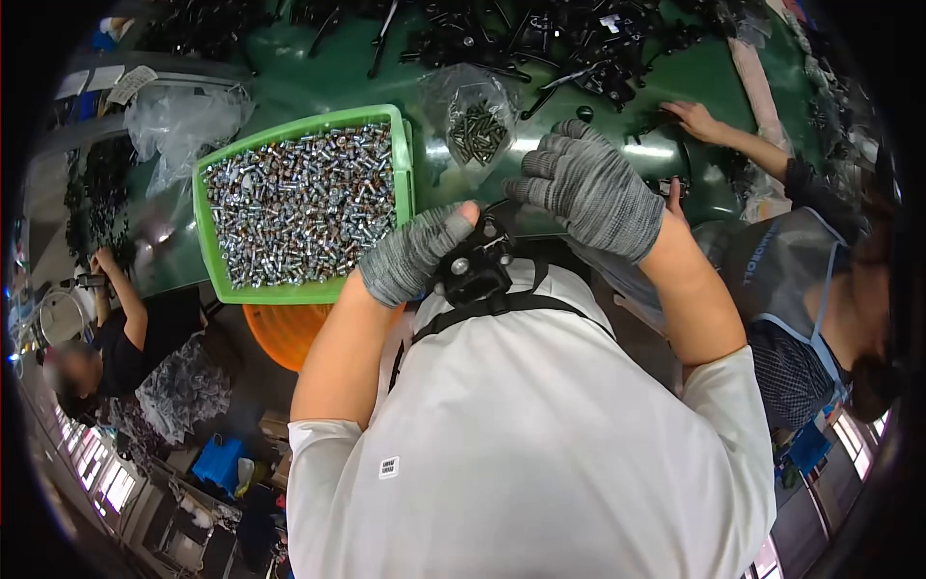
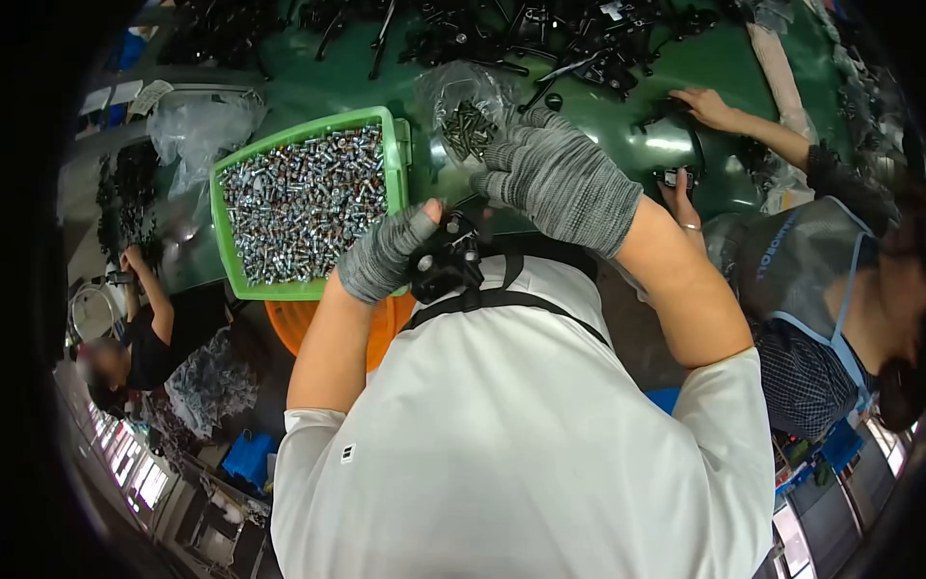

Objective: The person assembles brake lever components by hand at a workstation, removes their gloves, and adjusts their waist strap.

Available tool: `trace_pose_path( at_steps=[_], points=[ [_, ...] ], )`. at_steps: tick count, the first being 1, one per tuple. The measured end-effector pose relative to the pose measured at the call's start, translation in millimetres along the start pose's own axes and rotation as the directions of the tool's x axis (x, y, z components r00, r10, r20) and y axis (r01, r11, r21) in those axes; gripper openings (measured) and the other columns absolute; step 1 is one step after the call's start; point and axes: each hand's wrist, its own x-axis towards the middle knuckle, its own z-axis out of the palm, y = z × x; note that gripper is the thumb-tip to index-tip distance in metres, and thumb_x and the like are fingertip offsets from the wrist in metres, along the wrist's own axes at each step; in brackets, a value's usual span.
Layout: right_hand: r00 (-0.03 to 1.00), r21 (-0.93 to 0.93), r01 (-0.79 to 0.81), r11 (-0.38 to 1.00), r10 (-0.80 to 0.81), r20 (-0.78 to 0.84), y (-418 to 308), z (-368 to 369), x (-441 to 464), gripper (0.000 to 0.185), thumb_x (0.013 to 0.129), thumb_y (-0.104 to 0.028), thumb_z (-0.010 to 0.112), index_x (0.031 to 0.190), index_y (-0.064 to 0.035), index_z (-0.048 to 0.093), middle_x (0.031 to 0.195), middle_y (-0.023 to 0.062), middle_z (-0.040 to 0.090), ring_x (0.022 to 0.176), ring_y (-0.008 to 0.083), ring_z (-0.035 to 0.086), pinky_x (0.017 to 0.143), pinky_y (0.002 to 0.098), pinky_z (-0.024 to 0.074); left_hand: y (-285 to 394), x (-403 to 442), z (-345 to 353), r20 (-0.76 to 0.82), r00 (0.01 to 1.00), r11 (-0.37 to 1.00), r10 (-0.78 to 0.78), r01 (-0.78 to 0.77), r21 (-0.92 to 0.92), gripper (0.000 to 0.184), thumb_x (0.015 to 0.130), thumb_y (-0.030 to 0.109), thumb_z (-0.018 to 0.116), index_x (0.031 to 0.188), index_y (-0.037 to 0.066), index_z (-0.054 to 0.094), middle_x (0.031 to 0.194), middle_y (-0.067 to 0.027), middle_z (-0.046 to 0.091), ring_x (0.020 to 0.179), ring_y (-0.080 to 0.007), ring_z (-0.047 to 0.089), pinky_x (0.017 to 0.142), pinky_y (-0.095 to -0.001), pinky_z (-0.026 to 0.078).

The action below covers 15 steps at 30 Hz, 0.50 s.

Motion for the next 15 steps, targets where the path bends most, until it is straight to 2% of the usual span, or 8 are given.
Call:
trace_pose_path(
  at_steps=[2,3,5,6,9,11,13,15],
  points=[
    [0.99,-0.053,-0.07,0.996,0.075,0.116,-3.5,0.0,-3.3,0.028,0.081,-0.019,0.06,0.107,-0.0139,0.069,0.087,0.0017,0.063,0.085,0.0208,0.061,0.085,0.04,0.0453,0.6,-3.9,-5.0,-0.219,0.956,0.867,0.194,-0.063,0.494,0.061,0.093,0.05,0.061,0.129,0.0,0.059,0.109,-0.0099,0.068,0.101,-0.0173,0.063,0.092,-0.0281,0.048],
    [0.99,-0.059,-0.069,0.996,0.076,0.117,-6.4,-0.8,-3.4,0.028,0.081,-0.019,0.06,0.107,-0.0139,0.069,0.087,0.0017,0.063,0.085,0.0208,0.061,0.085,0.04,0.0453,12.4,-8.4,7.2,-0.233,0.951,0.798,0.203,-0.023,0.602,0.063,0.089,0.046,0.068,0.128,-0.002,0.059,0.108,-0.0106,0.068,0.099,-0.0174,0.062,0.092,-0.0276,0.047],
    [0.991,-0.047,-0.076,0.996,0.081,0.11,-12.4,-2.9,-0.9,0.026,0.082,-0.02,0.06,0.106,-0.0145,0.069,0.087,0.0022,0.063,0.086,0.0204,0.061,0.082,0.039,0.0449,8.6,-7.2,12.7,-0.293,0.923,0.749,0.251,0.006,0.662,0.05,0.09,0.036,0.071,0.122,-0.001,0.063,0.103,-0.008,0.069,0.096,-0.0149,0.063,0.089,-0.0291,0.049],
    [0.994,-0.043,-0.089,0.995,0.091,0.065,-15.4,1.2,-2.5,0.027,0.082,-0.021,0.06,0.106,-0.014,0.069,0.087,0.0029,0.064,0.085,0.0205,0.062,0.081,0.0393,0.045,8.5,-5.8,10.6,-0.276,0.943,0.842,0.186,-0.008,0.54,0.046,0.088,0.034,0.073,0.118,-0.001,0.065,0.099,-0.0071,0.07,0.094,-0.0138,0.063,0.088,-0.0286,0.05],
    [0.993,-0.052,-0.115,0.992,0.115,0.01,-24.3,9.9,-8.5,0.028,0.081,-0.022,0.061,0.107,-0.0131,0.069,0.086,0.0028,0.064,0.083,0.0208,0.062,0.08,0.0394,0.0452,6.9,-4.3,8.3,-0.256,0.956,0.906,0.146,-0.025,0.422,0.041,0.088,0.03,0.073,0.115,-0.001,0.067,0.1,-0.0062,0.071,0.092,-0.0128,0.064,0.086,-0.0283,0.051],
    [0.993,-0.072,-0.12,0.99,0.12,0.001,-24.8,17.8,-13.5,0.028,0.08,-0.022,0.062,0.106,-0.0121,0.069,0.084,0.0024,0.063,0.081,0.0207,0.062,0.078,0.0393,0.0454,3.3,-1.5,5.8,-0.249,0.953,0.907,0.171,-0.055,0.417,0.038,0.087,0.026,0.074,0.114,0.0,0.067,0.099,-0.0064,0.071,0.09,-0.0126,0.064,0.085,-0.0285,0.053],
    [0.989,-0.065,-0.125,0.99,0.13,0.076,-25.3,15.8,-12.3,0.028,0.08,-0.021,0.061,0.105,-0.0117,0.069,0.083,0.0021,0.064,0.081,0.0205,0.062,0.077,0.0387,0.0455,3.4,-1.0,6.6,-0.266,0.958,0.943,0.103,-0.009,0.332,0.036,0.088,0.024,0.074,0.114,-0.001,0.067,0.099,-0.0069,0.071,0.09,-0.0129,0.065,0.084,-0.0286,0.053],
    [0.982,-0.071,-0.134,0.988,0.142,0.122,-24.1,12.1,-9.8,0.028,0.079,-0.021,0.061,0.105,-0.0116,0.069,0.083,0.0021,0.064,0.081,0.0206,0.062,0.076,0.0388,0.0456,3.1,-0.3,6.0,-0.242,0.961,0.935,0.132,-0.04,0.351,0.036,0.088,0.023,0.073,0.114,-0.001,0.067,0.099,-0.007,0.071,0.089,-0.013,0.065,0.083,-0.0284,0.053]
  ],
)
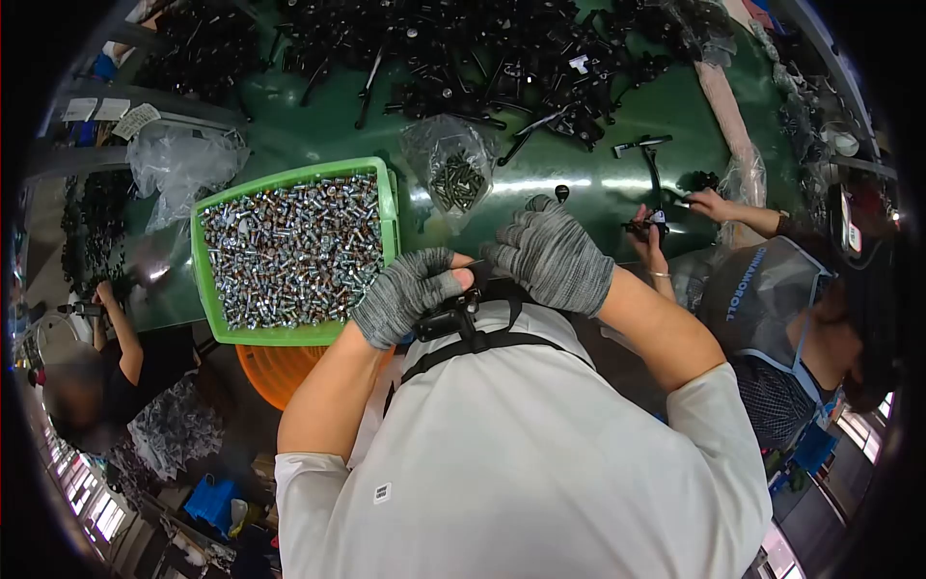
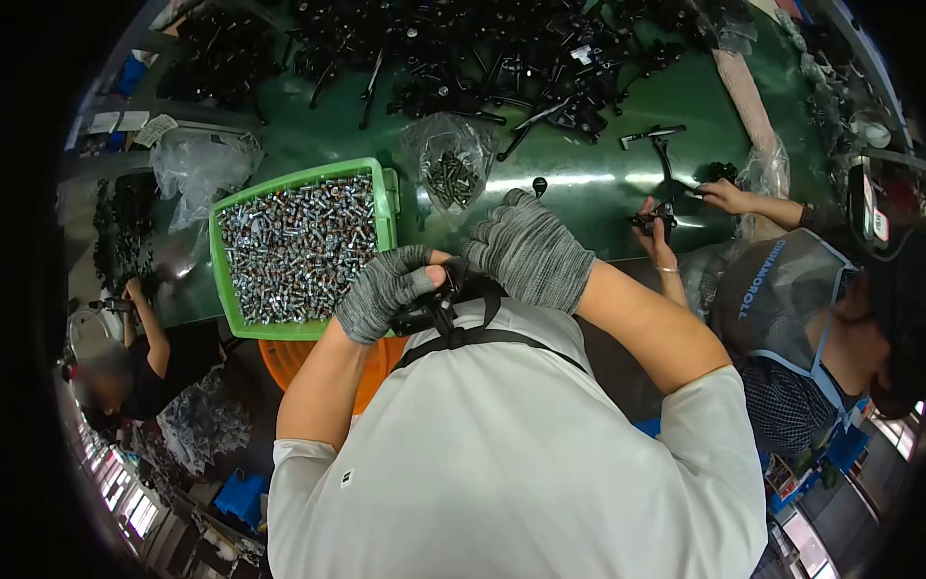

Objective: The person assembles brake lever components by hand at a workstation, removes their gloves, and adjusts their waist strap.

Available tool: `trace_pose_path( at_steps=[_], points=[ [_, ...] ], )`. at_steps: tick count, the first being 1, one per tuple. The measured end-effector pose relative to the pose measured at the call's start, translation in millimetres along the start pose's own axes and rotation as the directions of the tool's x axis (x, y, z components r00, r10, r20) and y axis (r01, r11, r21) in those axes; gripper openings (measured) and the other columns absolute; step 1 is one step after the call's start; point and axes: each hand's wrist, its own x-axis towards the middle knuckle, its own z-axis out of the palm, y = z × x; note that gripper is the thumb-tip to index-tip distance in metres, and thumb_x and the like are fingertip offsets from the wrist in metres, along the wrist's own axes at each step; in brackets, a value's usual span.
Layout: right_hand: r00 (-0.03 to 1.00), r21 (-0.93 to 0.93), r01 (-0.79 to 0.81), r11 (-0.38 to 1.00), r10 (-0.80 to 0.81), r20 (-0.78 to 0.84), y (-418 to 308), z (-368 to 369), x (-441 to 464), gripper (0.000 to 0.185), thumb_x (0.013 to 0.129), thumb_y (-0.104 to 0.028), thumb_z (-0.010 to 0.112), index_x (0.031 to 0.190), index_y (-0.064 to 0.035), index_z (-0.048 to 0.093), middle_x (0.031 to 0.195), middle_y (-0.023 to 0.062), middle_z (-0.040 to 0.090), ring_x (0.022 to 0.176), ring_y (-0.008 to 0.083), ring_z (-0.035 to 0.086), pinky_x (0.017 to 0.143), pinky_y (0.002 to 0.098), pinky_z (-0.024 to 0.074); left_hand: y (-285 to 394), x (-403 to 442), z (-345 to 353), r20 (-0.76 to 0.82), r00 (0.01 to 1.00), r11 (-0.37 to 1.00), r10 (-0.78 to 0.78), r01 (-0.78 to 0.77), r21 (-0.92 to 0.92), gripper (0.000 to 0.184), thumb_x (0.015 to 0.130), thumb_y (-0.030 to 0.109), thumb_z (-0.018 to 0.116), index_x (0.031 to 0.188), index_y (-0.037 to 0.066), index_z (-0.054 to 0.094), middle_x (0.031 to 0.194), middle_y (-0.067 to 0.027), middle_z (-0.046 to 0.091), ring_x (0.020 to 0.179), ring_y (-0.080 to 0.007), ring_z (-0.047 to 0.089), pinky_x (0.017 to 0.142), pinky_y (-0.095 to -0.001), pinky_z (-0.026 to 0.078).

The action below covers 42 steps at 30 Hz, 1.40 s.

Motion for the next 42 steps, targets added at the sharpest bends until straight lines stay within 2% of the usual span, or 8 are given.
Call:
trace_pose_path(
  at_steps=[10,14,19,26,29,32,36,42],
  points=[
    [1.0,0.084,0.0,0.996,0.001,-0.022,10.8,2.7,-0.5,0.028,0.081,-0.027,0.066,0.105,-0.0118,0.069,0.084,0.0034,0.066,0.08,0.0224,0.063,0.077,0.0388,0.0461,-1.0,12.8,-2.3,0.033,0.996,0.978,0.078,-0.083,0.192,0.047,0.094,0.04,0.064,0.12,0.0,0.066,0.099,-0.0067,0.07,0.094,-0.0136,0.061,0.089,-0.0282,0.047],
    [0.965,0.188,-0.262,0.946,0.261,0.032,51.8,13.1,-1.5,0.029,0.089,-0.032,0.065,0.109,-0.0119,0.068,0.092,0.0107,0.068,0.089,0.03,0.065,0.08,0.0419,0.0479,-1.7,27.6,-34.8,-0.061,0.996,0.998,0.07,-0.07,0.005,0.073,0.091,0.063,0.056,0.135,0.005,0.054,0.115,-0.0079,0.065,0.087,-0.015,0.066,0.064,-0.0249,0.051],
    [0.572,0.43,-0.735,0.525,0.82,-0.022,117.1,22.5,29.8,0.036,0.091,-0.032,0.061,0.114,-0.0051,0.067,0.099,0.0223,0.068,0.095,0.0405,0.064,0.086,0.047,0.0498,-5.5,22.0,-45.9,-0.293,0.917,0.954,0.269,-0.296,-0.051,0.075,0.095,0.059,0.051,0.138,-0.002,0.047,0.119,-0.0145,0.062,0.08,-0.0166,0.065,0.054,-0.0239,0.049],
    [0.4,0.518,-0.689,0.507,0.862,-0.311,183.4,53.4,121.5,0.045,0.082,-0.023,0.069,0.126,-0.0139,0.062,0.133,0.0177,0.055,0.117,0.0369,0.056,0.1,0.0422,0.0464,-18.1,16.5,-29.8,-0.324,0.911,0.966,0.253,-0.257,0.032,0.072,0.093,0.057,0.055,0.135,-0.001,0.049,0.115,-0.0136,0.062,0.08,-0.0178,0.065,0.055,-0.0247,0.046],
    [0.313,0.469,-0.554,0.688,0.694,-0.648,239.4,54.2,106.0,0.04,0.083,-0.022,0.068,0.12,-0.0072,0.065,0.113,0.0179,0.066,0.106,0.0351,0.061,0.099,0.0407,0.0469,-32.5,-0.2,-35.3,-0.379,0.897,0.966,0.23,-0.258,-0.024,0.075,0.09,0.06,0.058,0.135,0.0,0.05,0.116,-0.0145,0.062,0.08,-0.0204,0.065,0.053,-0.0261,0.046],
    [-0.093,0.831,-0.371,0.414,0.874,-0.477,299.6,19.9,108.7,0.036,0.082,-0.017,0.063,0.114,-0.0002,0.065,0.106,0.0212,0.069,0.098,0.0357,0.066,0.089,0.039,0.0515,-44.8,-12.2,-37.2,-0.405,0.896,0.957,0.182,-0.256,-0.135,0.075,0.089,0.059,0.061,0.135,0.001,0.049,0.116,-0.0149,0.061,0.082,-0.0219,0.066,0.053,-0.0271,0.047],
    [-0.325,0.701,-0.685,0.199,0.777,-0.539,376.7,-9.4,95.6,0.039,0.081,-0.024,0.062,0.111,0.0009,0.065,0.106,0.0234,0.068,0.099,0.0356,0.066,0.089,0.0414,0.0522,-46.5,-19.0,-26.8,-0.464,0.869,0.958,0.173,-0.258,-0.126,0.079,0.088,0.062,0.061,0.134,0.0,0.049,0.114,-0.0137,0.062,0.079,-0.0206,0.065,0.054,-0.0278,0.048],
    [-0.195,0.228,-0.969,-0.093,0.855,-0.481,489.9,-24.6,-1.9,0.039,0.087,-0.034,0.052,0.109,-0.004,0.066,0.112,0.0271,0.066,0.105,0.0392,0.064,0.092,0.046,0.0503,-57.8,-25.6,-26.6,-0.534,0.84,0.961,0.098,-0.22,-0.169,0.081,0.086,0.064,0.061,0.135,0.002,0.048,0.114,-0.0165,0.062,0.078,-0.0248,0.065,0.055,-0.0302,0.048]
  ],
)
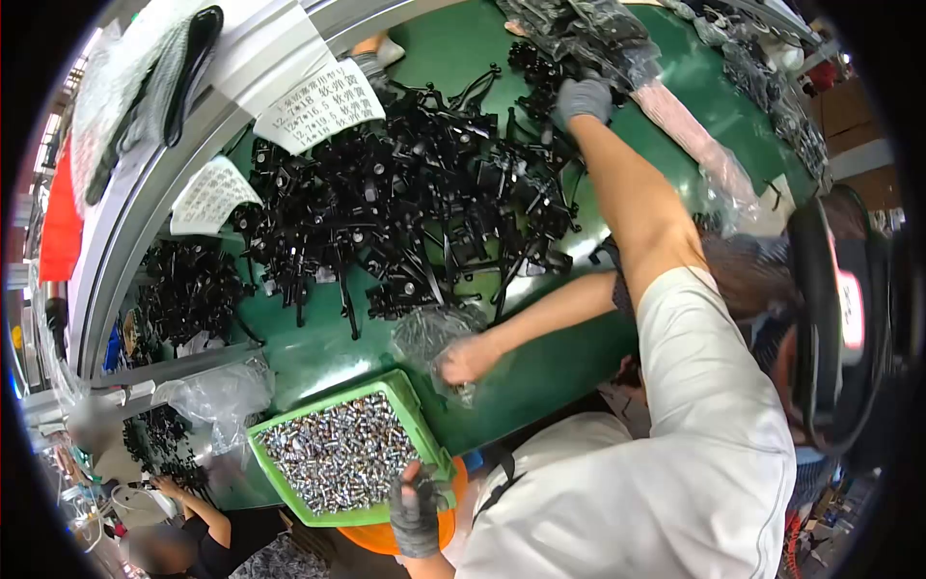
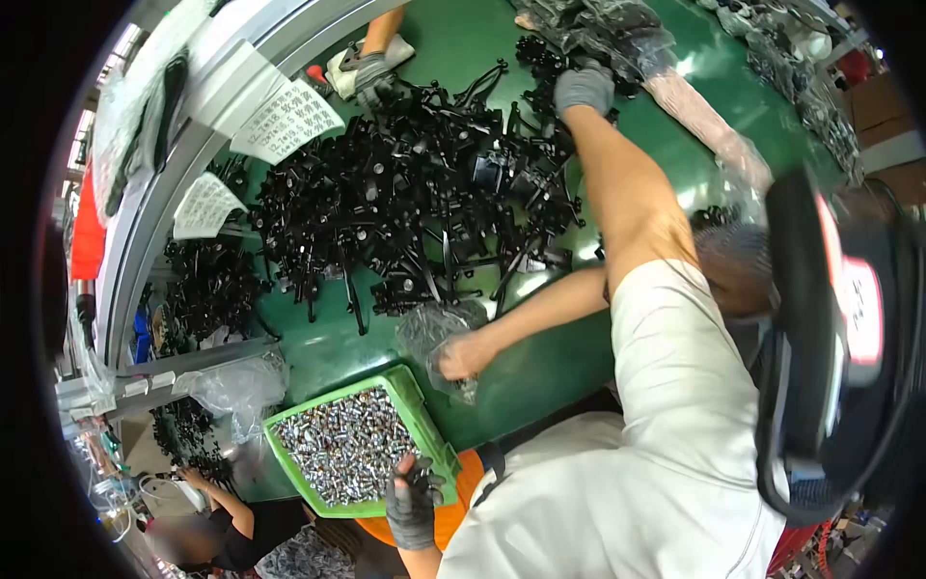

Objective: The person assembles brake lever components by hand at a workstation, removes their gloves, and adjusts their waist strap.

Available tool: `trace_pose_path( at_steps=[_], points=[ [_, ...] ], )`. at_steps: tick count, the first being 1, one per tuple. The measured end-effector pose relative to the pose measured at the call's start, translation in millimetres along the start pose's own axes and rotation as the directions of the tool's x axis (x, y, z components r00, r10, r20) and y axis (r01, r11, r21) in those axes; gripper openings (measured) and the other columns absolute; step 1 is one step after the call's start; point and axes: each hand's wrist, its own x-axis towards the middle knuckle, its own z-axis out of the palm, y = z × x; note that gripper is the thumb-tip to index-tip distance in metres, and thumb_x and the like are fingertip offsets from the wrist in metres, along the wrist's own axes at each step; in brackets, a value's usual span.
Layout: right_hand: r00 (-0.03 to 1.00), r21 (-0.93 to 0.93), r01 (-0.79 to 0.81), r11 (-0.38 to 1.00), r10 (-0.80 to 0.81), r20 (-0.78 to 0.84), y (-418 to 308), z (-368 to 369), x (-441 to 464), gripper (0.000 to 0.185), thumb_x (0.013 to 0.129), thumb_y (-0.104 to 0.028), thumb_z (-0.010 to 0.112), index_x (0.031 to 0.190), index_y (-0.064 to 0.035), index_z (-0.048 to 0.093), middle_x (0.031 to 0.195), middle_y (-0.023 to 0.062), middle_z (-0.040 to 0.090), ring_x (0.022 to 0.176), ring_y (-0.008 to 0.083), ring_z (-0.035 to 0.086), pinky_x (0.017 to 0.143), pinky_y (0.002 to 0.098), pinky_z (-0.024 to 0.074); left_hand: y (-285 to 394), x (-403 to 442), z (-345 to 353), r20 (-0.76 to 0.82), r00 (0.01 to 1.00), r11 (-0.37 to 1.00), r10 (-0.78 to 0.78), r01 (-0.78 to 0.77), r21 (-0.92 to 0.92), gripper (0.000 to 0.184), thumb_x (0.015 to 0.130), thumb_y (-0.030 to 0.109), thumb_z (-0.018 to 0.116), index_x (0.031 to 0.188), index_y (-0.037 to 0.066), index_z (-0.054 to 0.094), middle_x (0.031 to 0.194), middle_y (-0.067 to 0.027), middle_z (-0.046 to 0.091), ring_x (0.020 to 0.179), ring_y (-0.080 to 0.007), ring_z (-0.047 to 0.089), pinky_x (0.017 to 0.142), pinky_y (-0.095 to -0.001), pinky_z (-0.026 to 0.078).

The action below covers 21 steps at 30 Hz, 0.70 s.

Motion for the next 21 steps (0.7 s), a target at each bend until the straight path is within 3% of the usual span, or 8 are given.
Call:
trace_pose_path(
  at_steps=[2,5,6,9,14,18,20,21],
  points=[
    [0.995,0.202,-0.097,0.975,0.099,-0.002,15.0,11.7,19.6,0.048,0.09,-0.04,0.054,0.121,-0.0039,0.061,0.118,0.026,0.064,0.111,0.0389,0.062,0.095,0.0462,0.049,-5.2,2.2,-0.8,-0.003,0.999,0.998,-0.049,0.049,-0.047,0.078,0.086,0.061,0.063,0.135,0.003,0.048,0.115,-0.0174,0.061,0.081,-0.0273,0.066,0.055,-0.0315,0.05],
    [0.97,0.148,-0.101,0.984,0.065,0.232,11.1,16.6,38.3,0.065,0.09,-0.05,0.058,0.139,-0.0073,0.05,0.129,0.0217,0.06,0.12,0.0379,0.057,0.101,0.0451,0.0463,2.3,8.0,13.7,-0.006,0.992,0.985,-0.124,0.122,-0.124,0.071,0.088,0.054,0.066,0.134,0.003,0.049,0.117,-0.0187,0.061,0.084,-0.0293,0.067,0.055,-0.0322,0.052],
    [0.977,0.097,-0.029,0.995,0.007,0.212,8.0,26.2,43.6,0.067,0.09,-0.051,0.058,0.14,-0.0072,0.049,0.13,0.0225,0.059,0.122,0.0372,0.056,0.102,0.0449,0.0452,4.2,11.4,17.9,-0.013,0.989,0.979,-0.147,0.144,-0.143,0.069,0.088,0.052,0.067,0.133,0.003,0.05,0.117,-0.0188,0.062,0.084,-0.0293,0.068,0.055,-0.0321,0.053],
    [0.925,0.017,-0.004,1.0,-0.003,0.379,0.9,48.6,78.2,0.068,0.09,-0.055,0.057,0.138,-0.0063,0.051,0.13,0.0224,0.059,0.123,0.0355,0.056,0.103,0.0442,0.0444,2.0,19.8,23.3,0.023,0.991,0.979,-0.135,0.137,-0.149,0.066,0.088,0.05,0.068,0.131,0.003,0.052,0.113,-0.0178,0.064,0.083,-0.0292,0.069,0.055,-0.0318,0.054],
    [0.939,-0.017,0.047,0.999,-0.038,0.341,-4.5,64.1,86.8,0.06,0.083,-0.042,0.073,0.125,-0.0023,0.06,0.127,0.0201,0.062,0.117,0.0349,0.06,0.096,0.0439,0.0495,-0.8,23.6,39.2,0.011,0.985,0.968,-0.171,0.17,-0.182,0.064,0.09,0.047,0.067,0.133,0.002,0.052,0.116,-0.0188,0.063,0.087,-0.0291,0.069,0.058,-0.0322,0.055],
    [0.956,0.067,0.073,0.995,-0.088,0.279,2.7,51.8,63.0,0.057,0.085,-0.045,0.069,0.129,-0.0103,0.06,0.128,0.0167,0.062,0.12,0.0325,0.059,0.097,0.0419,0.05,11.8,31.6,49.3,0.063,0.985,0.965,-0.159,0.168,-0.203,0.063,0.091,0.045,0.066,0.134,0.002,0.05,0.119,-0.0192,0.062,0.088,-0.0292,0.068,0.06,-0.0332,0.056],
    [0.991,0.318,0.016,0.948,-0.057,0.117,1.5,28.1,34.6,0.057,0.081,-0.043,0.073,0.124,-0.0061,0.061,0.119,0.0177,0.067,0.112,0.0348,0.063,0.093,0.041,0.0508,15.6,35.1,53.6,0.068,0.99,0.978,-0.122,0.131,-0.159,0.064,0.09,0.046,0.067,0.133,0.002,0.051,0.117,-0.0181,0.064,0.087,-0.0286,0.068,0.06,-0.0325,0.055],
    [0.991,0.516,0.13,0.846,-0.122,-0.05,-0.6,10.4,9.9,0.055,0.078,-0.04,0.077,0.114,-0.002,0.063,0.108,0.02,0.07,0.102,0.0373,0.066,0.088,0.0414,0.0513,16.2,39.6,56.7,0.078,0.994,0.991,-0.074,0.083,-0.11,0.065,0.09,0.05,0.064,0.132,0.002,0.053,0.116,-0.017,0.065,0.086,-0.0265,0.068,0.059,-0.0308,0.053]
  ],
)
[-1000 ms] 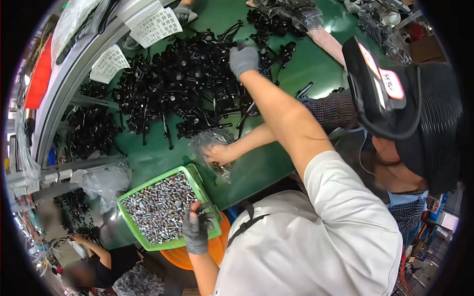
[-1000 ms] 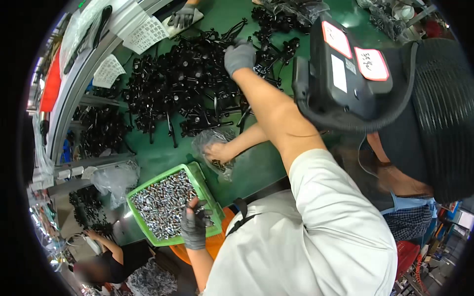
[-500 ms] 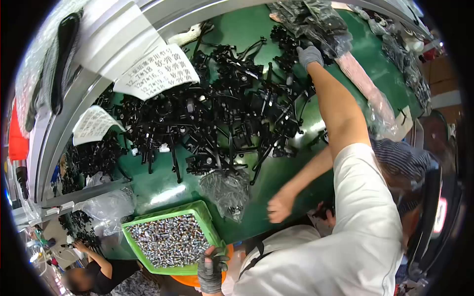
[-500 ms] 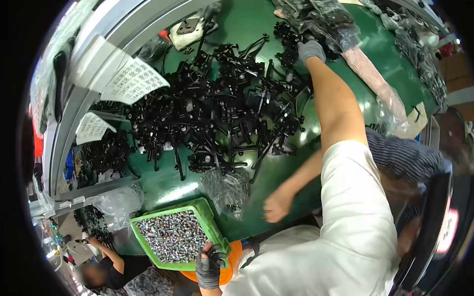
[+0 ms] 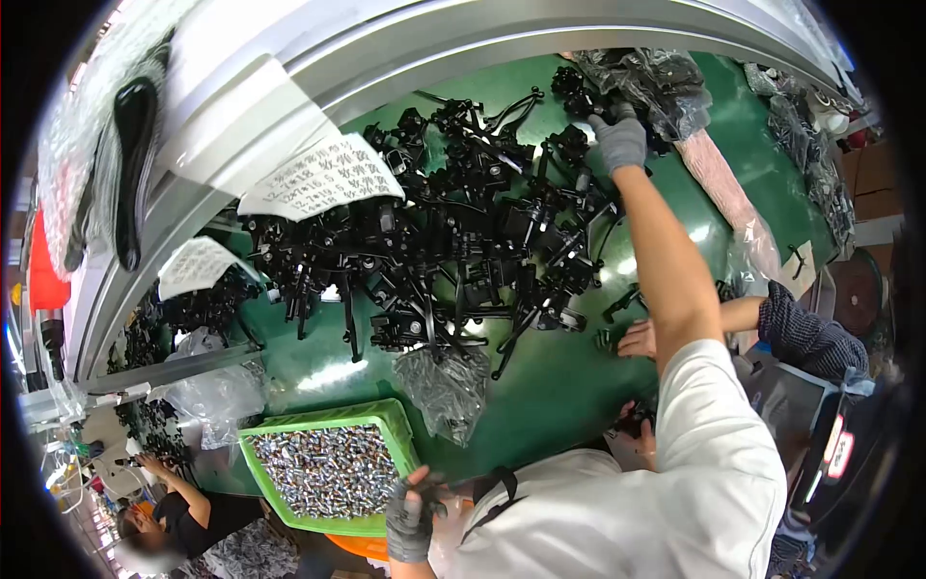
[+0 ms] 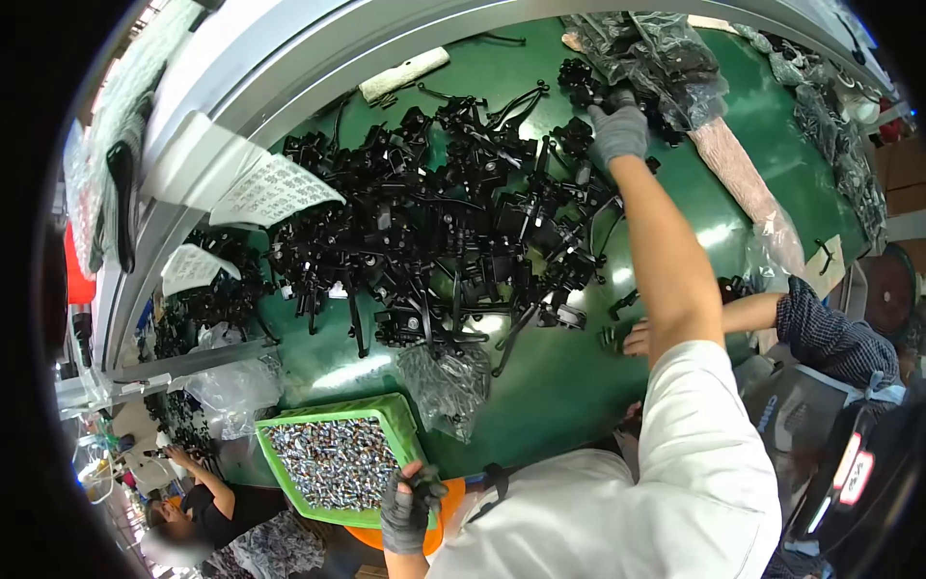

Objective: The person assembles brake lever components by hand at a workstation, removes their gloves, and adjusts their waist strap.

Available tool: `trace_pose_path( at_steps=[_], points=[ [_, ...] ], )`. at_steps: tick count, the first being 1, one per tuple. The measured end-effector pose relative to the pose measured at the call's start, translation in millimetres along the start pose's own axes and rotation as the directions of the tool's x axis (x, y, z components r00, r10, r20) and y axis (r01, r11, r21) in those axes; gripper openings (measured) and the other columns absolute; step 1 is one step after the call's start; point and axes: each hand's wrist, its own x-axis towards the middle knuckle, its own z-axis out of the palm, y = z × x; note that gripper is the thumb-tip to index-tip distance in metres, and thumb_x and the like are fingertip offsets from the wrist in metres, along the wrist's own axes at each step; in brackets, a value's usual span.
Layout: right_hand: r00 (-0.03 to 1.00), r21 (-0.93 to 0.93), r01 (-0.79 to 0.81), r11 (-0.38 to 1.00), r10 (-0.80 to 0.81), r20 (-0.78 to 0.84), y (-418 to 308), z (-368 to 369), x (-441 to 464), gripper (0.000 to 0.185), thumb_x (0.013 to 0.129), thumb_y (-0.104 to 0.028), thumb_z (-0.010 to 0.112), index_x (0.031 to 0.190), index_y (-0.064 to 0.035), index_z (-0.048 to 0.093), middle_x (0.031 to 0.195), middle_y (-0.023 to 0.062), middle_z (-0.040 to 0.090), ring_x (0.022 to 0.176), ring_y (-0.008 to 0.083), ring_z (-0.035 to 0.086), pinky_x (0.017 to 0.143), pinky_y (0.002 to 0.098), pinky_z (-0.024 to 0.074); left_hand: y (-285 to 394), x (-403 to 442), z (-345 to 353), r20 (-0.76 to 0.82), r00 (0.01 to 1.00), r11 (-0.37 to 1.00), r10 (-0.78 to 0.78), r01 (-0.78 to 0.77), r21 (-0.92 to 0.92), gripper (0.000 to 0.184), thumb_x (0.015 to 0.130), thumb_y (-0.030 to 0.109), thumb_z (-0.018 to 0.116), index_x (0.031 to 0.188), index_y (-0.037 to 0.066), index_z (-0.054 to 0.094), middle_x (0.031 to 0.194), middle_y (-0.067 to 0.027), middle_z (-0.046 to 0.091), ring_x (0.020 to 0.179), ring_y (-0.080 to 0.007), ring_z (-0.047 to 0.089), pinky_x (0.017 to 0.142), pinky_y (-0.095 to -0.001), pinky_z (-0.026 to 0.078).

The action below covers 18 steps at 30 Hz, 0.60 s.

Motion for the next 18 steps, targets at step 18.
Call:
trace_pose_path(
  at_steps=[18],
  points=[
    [0.263,0.667,-0.05,0.743,-0.634,0.727,-136.1,-181.0,-346.7,0.033,0.083,-0.025,0.071,0.112,-0.0101,0.066,0.117,0.0101,0.063,0.097,0.0303,0.065,0.087,0.0396,0.0536,22.3,79.0,39.8,0.165,0.981,0.882,0.098,-0.009,-0.471,0.052,0.099,0.047,0.052,0.132,0.006,0.053,0.118,-0.0134,0.063,0.103,-0.0272,0.064,0.084,-0.0396,0.055]
  ],
)
